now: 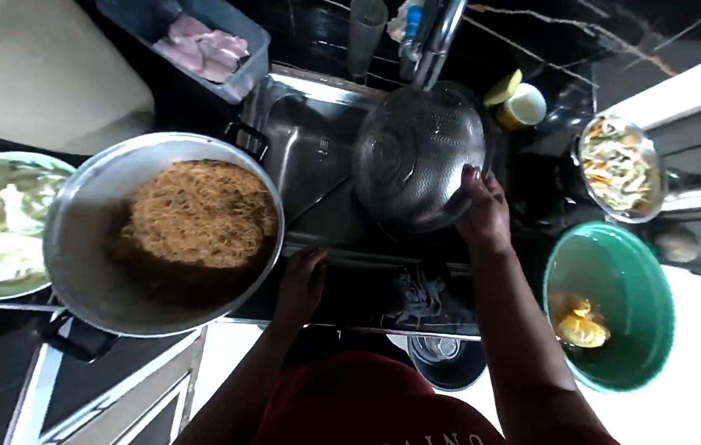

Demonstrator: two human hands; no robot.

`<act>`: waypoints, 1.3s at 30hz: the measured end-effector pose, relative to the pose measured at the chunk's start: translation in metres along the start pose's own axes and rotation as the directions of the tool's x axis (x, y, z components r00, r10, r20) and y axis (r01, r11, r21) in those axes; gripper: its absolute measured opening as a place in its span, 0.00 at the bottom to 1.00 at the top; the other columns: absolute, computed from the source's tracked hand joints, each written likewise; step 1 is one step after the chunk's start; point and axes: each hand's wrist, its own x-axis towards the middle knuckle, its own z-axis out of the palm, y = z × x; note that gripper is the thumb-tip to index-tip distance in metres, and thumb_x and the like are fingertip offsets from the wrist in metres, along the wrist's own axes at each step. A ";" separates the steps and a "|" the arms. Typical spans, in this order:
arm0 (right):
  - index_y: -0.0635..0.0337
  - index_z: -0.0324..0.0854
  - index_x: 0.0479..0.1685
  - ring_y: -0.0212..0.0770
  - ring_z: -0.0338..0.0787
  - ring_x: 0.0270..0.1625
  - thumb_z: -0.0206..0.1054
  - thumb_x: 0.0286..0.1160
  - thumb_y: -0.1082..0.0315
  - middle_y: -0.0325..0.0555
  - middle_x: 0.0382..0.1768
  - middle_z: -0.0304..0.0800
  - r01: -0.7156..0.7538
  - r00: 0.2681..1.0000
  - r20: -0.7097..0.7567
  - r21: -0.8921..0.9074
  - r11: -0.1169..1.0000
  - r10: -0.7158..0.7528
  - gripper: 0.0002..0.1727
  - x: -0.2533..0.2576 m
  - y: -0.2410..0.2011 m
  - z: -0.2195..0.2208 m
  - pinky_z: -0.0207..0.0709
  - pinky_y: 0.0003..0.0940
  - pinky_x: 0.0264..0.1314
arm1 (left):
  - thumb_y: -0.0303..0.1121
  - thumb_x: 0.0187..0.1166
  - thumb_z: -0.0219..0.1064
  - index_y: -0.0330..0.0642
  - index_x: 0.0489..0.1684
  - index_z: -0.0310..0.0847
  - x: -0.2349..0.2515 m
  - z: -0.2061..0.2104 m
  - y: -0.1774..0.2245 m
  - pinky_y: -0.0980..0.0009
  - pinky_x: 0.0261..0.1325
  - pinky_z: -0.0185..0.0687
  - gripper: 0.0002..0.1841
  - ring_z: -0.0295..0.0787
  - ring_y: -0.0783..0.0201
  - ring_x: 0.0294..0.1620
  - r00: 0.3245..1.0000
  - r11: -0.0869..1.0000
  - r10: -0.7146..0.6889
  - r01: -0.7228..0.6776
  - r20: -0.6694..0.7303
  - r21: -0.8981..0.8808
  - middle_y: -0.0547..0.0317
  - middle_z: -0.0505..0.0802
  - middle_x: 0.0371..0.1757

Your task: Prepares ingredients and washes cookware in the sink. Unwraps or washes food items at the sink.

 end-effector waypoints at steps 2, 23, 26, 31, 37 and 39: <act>0.52 0.76 0.65 0.32 0.92 0.50 0.48 0.95 0.54 0.36 0.47 0.91 -0.085 0.988 -0.117 0.127 0.988 0.100 0.18 0.027 0.025 0.033 0.89 0.38 0.57 | 0.32 0.85 0.61 0.34 0.67 0.85 -0.005 0.007 -0.008 0.51 0.82 0.72 0.18 0.78 0.42 0.78 0.999 1.000 0.009 -0.008 -0.034 0.017 0.37 0.84 0.74; 0.69 0.88 0.47 0.63 0.90 0.58 0.41 0.95 0.42 0.67 0.50 0.91 -0.463 0.880 -0.428 -0.672 0.578 0.207 0.39 0.116 0.149 0.128 0.78 0.63 0.63 | 0.33 0.82 0.61 0.38 0.60 0.88 -0.013 0.033 -0.034 0.65 0.79 0.76 0.15 0.83 0.52 0.74 0.936 0.971 0.238 -0.222 -0.260 0.089 0.40 0.89 0.67; 0.63 0.88 0.43 0.53 0.91 0.44 0.45 0.91 0.37 0.58 0.40 0.91 -0.401 0.878 -0.444 -0.485 0.777 0.176 0.38 0.102 0.124 0.100 0.83 0.59 0.51 | 0.34 0.83 0.62 0.38 0.60 0.88 -0.013 0.034 -0.036 0.63 0.79 0.76 0.15 0.83 0.52 0.74 0.933 0.965 0.258 -0.238 -0.252 0.109 0.41 0.89 0.67; 0.59 0.82 0.67 0.49 0.89 0.61 0.45 0.92 0.38 0.54 0.59 0.90 -0.382 0.833 -0.445 -0.033 0.923 0.329 0.34 0.041 0.098 0.007 0.83 0.54 0.62 | 0.36 0.83 0.63 0.37 0.67 0.86 -0.008 0.024 -0.016 0.50 0.79 0.76 0.19 0.80 0.41 0.77 0.985 0.991 0.123 -0.115 -0.120 0.069 0.37 0.85 0.73; 0.56 0.73 0.61 0.40 0.88 0.42 0.39 0.95 0.55 0.47 0.42 0.87 -0.273 0.812 -0.400 0.385 0.882 0.426 0.20 -0.025 0.054 -0.073 0.85 0.42 0.42 | 0.55 0.93 0.35 0.43 0.95 0.50 0.038 0.019 0.041 0.51 0.93 0.51 0.36 0.49 0.55 0.95 0.949 0.722 -0.303 0.284 0.080 -0.631 0.48 0.57 0.95; 0.62 0.70 0.63 0.32 0.86 0.41 0.44 0.93 0.72 0.45 0.42 0.84 -0.215 0.878 -0.404 0.146 0.966 0.257 0.12 -0.050 0.037 -0.090 0.84 0.31 0.41 | 0.61 0.91 0.24 0.53 0.98 0.40 0.070 0.017 0.065 0.40 0.90 0.45 0.37 0.40 0.53 0.97 0.866 0.460 -0.451 0.433 0.216 -0.775 0.55 0.48 0.98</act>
